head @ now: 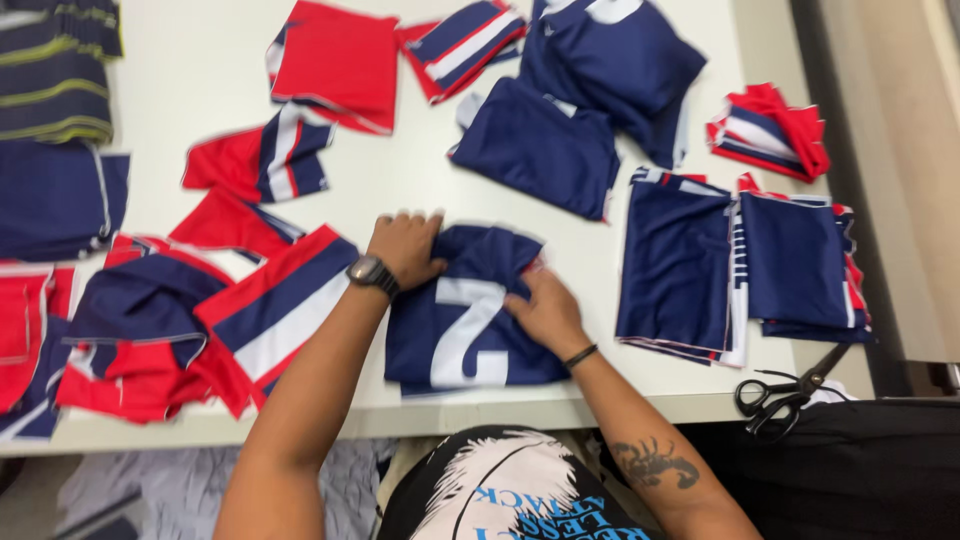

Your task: The person folds multiple sports jerseys and shorts on a white table. They pick up each item, unfold it, align the edges, fold it into a compact rectangle, and place it into a growing stack. The process is repeated for several items.

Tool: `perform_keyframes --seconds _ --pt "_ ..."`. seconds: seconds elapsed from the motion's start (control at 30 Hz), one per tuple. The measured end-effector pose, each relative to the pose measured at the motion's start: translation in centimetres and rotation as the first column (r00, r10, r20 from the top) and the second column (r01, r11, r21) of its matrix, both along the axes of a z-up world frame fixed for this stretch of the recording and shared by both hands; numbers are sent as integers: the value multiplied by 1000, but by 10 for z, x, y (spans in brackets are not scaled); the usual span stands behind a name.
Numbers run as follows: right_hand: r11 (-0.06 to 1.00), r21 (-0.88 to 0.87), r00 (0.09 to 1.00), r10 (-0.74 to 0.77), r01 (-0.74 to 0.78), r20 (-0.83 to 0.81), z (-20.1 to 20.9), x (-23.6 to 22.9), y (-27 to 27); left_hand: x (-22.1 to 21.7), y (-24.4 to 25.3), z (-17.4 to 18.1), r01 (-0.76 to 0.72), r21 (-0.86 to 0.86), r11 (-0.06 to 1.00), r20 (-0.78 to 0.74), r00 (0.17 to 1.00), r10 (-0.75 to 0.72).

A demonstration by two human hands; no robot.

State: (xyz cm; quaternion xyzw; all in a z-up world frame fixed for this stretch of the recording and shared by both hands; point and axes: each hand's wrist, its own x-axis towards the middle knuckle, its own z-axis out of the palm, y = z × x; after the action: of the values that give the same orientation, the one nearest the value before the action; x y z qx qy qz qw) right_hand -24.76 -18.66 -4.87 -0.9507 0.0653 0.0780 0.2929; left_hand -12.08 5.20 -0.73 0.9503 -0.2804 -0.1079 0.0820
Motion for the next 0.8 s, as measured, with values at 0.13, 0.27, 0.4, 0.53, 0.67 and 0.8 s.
perform_keyframes --seconds 0.13,0.27,0.4,0.53,0.67,0.8 --pt "853 491 966 57 -177 250 -2 -7 -28 -27 11 8 59 -186 981 -173 981 -91" --pt "575 818 995 88 -12 -47 39 19 -90 -28 2 28 -224 -453 863 -456 890 -8" --pt "802 542 963 263 -251 57 118 112 -135 -1 -28 47 -424 -626 654 -565 825 -6" --pt "892 229 916 400 -391 5 154 232 -129 52 -55 46 -471 -654 591 -536 841 78" --pt "894 -446 898 235 -49 371 108 254 -88 81 -58 24 -362 -379 851 -115 931 345" --pt "900 -436 885 194 11 423 47 210 -49 106 -70 -6 -70 -493 867 243 946 215"
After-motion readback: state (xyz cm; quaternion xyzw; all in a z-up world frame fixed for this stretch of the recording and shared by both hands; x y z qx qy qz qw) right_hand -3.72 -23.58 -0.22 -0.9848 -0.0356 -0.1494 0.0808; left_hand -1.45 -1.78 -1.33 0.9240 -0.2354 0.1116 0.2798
